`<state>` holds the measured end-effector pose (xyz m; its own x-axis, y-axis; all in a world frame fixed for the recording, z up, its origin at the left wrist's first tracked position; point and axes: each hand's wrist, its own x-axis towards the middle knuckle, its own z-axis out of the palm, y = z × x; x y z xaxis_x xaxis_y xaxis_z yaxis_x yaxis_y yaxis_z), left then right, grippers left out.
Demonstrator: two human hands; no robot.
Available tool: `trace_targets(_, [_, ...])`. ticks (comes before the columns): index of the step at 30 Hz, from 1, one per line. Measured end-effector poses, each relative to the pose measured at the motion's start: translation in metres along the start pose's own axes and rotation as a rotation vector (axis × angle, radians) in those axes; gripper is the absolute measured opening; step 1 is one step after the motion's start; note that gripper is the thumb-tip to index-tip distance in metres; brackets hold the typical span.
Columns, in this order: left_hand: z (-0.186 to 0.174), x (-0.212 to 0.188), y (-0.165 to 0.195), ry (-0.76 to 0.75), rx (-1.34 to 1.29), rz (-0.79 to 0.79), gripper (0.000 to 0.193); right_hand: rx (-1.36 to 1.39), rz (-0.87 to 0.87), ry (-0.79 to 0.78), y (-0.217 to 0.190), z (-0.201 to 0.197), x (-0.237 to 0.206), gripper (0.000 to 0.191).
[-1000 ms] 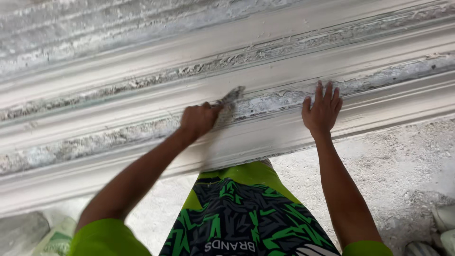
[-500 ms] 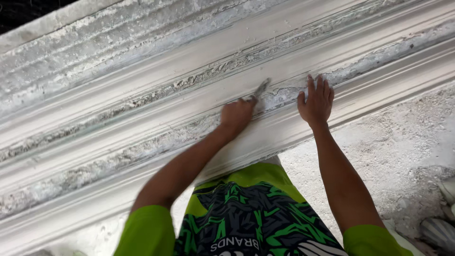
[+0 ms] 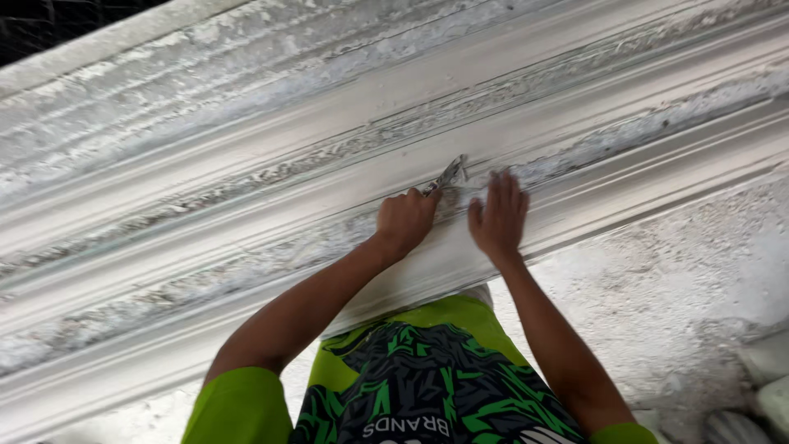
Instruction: The person uses a small hand scraper to remove excess plaster from the fluted grooves of decorative cornice moldings. They work along the grooves of each strip, reposition the moldings on the plaster-dusted work table, and continue scraping different sections.
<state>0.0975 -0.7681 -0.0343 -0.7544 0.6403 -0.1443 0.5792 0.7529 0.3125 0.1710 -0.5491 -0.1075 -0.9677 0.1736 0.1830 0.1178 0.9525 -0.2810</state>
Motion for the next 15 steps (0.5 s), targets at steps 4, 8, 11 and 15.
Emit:
trace_targets(4, [-0.008,0.007,0.004,-0.17,-0.021,-0.111,0.037,0.263,-0.162,-0.001,0.079,-0.011,0.002,0.064])
trace_targets(8, [-0.003,0.006,-0.001,-0.199,-0.002,-0.189,0.039,0.108,-0.081,-0.059,0.202,-0.043,0.043,0.067])
trace_targets(11, [0.005,0.018,0.016,-0.068,0.029,-0.128,0.04,0.003,-0.027,-0.139,0.255,-0.053,0.084,0.067])
trace_targets(15, [0.007,0.028,0.035,-0.146,-0.003,-0.201,0.037,-0.082,-0.017,-0.148,0.27,-0.053,0.103,0.067])
